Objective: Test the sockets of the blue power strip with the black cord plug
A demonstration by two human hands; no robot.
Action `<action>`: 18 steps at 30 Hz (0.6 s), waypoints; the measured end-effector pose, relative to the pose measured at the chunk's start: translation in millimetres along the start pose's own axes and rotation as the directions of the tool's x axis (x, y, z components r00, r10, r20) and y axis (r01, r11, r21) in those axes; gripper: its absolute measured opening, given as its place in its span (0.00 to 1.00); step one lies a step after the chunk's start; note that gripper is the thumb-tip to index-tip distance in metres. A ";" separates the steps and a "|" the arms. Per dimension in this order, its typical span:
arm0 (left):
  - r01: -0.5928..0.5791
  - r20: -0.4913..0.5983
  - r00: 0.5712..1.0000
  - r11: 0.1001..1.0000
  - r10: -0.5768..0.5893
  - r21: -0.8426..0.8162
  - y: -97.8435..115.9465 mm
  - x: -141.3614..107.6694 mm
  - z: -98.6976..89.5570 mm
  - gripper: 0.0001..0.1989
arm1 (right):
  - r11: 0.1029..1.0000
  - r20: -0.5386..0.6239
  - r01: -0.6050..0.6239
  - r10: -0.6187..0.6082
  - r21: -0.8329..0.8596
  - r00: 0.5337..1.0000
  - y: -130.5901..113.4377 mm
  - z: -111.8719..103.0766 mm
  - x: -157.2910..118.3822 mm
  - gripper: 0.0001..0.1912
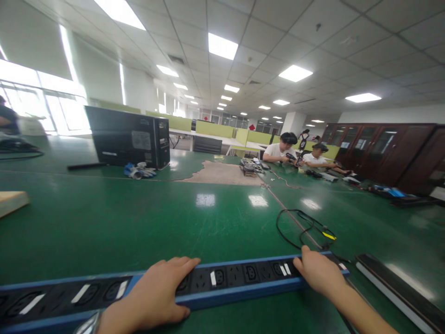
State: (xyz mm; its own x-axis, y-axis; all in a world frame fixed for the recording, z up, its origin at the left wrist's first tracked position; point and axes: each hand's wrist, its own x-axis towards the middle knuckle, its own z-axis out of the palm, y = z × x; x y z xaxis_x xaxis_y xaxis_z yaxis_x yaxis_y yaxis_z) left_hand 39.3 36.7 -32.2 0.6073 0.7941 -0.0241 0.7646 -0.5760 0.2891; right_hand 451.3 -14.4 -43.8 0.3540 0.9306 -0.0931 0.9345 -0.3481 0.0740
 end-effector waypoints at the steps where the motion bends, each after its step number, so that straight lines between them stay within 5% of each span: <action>1: -0.001 -0.001 1.000 1.000 0.001 0.000 0.0 -0.2 0.2 0.42 | 1.000 -0.008 0.005 -0.005 -0.006 1.000 -0.3 0.3 0.4 0.15; 18: -0.008 0.020 1.000 1.000 0.008 0.002 2.3 -0.8 -2.5 0.42 | 0.999 0.002 0.033 -0.033 -0.005 0.999 3.0 0.7 2.7 0.16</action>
State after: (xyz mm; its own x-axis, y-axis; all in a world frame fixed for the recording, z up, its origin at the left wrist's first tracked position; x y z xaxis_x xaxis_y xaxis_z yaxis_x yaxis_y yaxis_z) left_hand 40.0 35.3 -29.1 0.6175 0.7855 -0.0411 0.7602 -0.5826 0.2874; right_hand 455.1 -13.1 -44.5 0.3230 0.9413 -0.0977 0.9455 -0.3166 0.0759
